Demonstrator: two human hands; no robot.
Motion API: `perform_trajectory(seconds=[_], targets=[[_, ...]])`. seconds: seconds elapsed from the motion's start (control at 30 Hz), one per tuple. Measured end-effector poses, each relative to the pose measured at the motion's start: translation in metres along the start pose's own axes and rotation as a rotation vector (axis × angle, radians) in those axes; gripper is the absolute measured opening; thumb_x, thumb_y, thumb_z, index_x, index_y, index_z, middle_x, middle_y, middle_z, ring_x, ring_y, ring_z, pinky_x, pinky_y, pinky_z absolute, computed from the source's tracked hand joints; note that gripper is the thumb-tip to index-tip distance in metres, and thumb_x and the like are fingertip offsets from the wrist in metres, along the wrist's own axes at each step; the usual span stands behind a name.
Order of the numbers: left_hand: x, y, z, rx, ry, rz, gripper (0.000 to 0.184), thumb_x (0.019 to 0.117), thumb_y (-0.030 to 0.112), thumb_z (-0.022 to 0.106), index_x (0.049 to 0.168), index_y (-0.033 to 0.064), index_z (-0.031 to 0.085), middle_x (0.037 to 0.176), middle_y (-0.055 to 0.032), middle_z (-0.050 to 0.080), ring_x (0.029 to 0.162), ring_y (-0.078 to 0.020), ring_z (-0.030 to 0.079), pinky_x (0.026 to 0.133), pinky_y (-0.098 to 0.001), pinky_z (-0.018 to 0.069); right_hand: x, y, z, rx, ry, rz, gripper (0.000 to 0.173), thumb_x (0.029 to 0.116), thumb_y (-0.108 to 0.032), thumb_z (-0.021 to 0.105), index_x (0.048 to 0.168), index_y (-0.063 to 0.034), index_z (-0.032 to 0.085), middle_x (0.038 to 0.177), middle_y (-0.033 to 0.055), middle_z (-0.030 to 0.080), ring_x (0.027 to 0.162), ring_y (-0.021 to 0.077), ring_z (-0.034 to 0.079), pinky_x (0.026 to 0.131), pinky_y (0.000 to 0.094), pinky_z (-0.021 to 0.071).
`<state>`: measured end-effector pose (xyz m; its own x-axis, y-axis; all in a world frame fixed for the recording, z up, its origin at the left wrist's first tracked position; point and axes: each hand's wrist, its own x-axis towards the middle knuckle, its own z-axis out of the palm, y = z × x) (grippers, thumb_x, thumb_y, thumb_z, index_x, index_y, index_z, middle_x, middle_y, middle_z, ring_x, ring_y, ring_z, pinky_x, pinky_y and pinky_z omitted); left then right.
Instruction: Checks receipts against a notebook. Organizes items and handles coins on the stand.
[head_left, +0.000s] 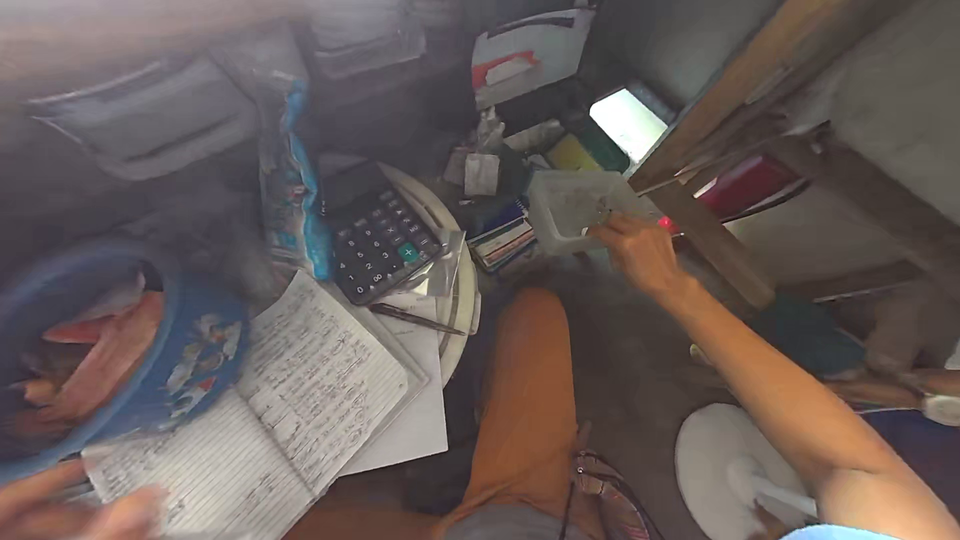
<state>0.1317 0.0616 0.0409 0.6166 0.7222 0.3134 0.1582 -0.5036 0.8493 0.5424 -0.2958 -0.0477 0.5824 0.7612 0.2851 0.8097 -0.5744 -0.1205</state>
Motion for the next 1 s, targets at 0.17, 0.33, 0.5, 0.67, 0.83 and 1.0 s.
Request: perform_trajectory(seconds=[0.17, 0.33, 0.5, 0.67, 0.83, 1.0], targets=[[0.068, 0.087, 0.158, 0.481, -0.389, 0.645, 0.024, 0.0855, 0.020, 0.072, 0.099, -0.0001, 0.072, 0.092, -0.0183, 0.066, 0.075, -0.0310, 0.065, 0.060, -0.0470, 0.0513, -0.014, 0.007, 0.039, 0.104, 0.017, 0.032, 0.029, 0.0866, 0.015, 0.062, 0.110, 0.0039, 0.074, 0.102, 0.0295, 0.070, 0.095, 0.0520, 0.068, 0.077, 0.0641, 0.0546], [0.148, 0.095, 0.328, 0.905, -0.878, 0.555, 0.032, 0.0915, 0.015, 0.071, 0.118, -0.0031, 0.068, 0.117, -0.0291, 0.064, 0.100, -0.0495, 0.066, 0.077, -0.0658, 0.0515, -0.036, 0.022, 0.039, 0.084, 0.025, 0.055, 0.027, 0.0872, 0.014, 0.063, 0.109, 0.0033, 0.074, 0.101, 0.0273, 0.071, 0.094, 0.0484, 0.069, 0.076, 0.0600, 0.0558], [0.171, 0.042, 0.420, 1.120, -1.117, 0.333, 0.026, 0.0919, 0.008, 0.070, 0.111, -0.0091, 0.067, 0.116, -0.0306, 0.065, 0.113, -0.0496, 0.062, 0.090, -0.0657, 0.0490, -0.067, 0.042, 0.034, 0.096, 0.029, 0.122, 0.033, 0.0830, 0.016, 0.065, 0.111, 0.0013, 0.075, 0.100, 0.0260, 0.071, 0.093, 0.0475, 0.070, 0.074, 0.0592, 0.0561], [0.155, 0.040, 0.436, 1.006, -1.228, 0.345, 0.031, 0.0912, 0.006, 0.069, 0.119, -0.0077, 0.065, 0.122, -0.0298, 0.064, 0.118, -0.0476, 0.060, 0.095, -0.0638, 0.0470, -0.083, 0.054, 0.041, 0.108, 0.035, 0.211, 0.030, 0.0851, 0.015, 0.063, 0.110, 0.0017, 0.076, 0.099, 0.0274, 0.071, 0.092, 0.0484, 0.070, 0.074, 0.0599, 0.0561], [0.141, 0.051, 0.440, 0.990, -1.232, 0.378, 0.029, 0.0907, 0.010, 0.071, 0.115, -0.0060, 0.066, 0.115, -0.0280, 0.066, 0.113, -0.0462, 0.062, 0.089, -0.0637, 0.0481, -0.090, 0.056, 0.045, 0.113, 0.006, 0.233, 0.029, 0.0853, 0.015, 0.064, 0.109, 0.0021, 0.075, 0.098, 0.0271, 0.071, 0.093, 0.0486, 0.070, 0.074, 0.0600, 0.0558], [0.179, 0.073, 0.412, 0.966, -1.085, 0.474, 0.026, 0.0885, 0.008, 0.072, 0.110, -0.0061, 0.067, 0.107, -0.0293, 0.067, 0.106, -0.0495, 0.064, 0.085, -0.0670, 0.0484, -0.081, 0.065, 0.037, 0.099, 0.036, 0.205, 0.031, 0.0862, 0.015, 0.062, 0.111, 0.0017, 0.075, 0.099, 0.0271, 0.071, 0.092, 0.0482, 0.070, 0.073, 0.0596, 0.0559]])
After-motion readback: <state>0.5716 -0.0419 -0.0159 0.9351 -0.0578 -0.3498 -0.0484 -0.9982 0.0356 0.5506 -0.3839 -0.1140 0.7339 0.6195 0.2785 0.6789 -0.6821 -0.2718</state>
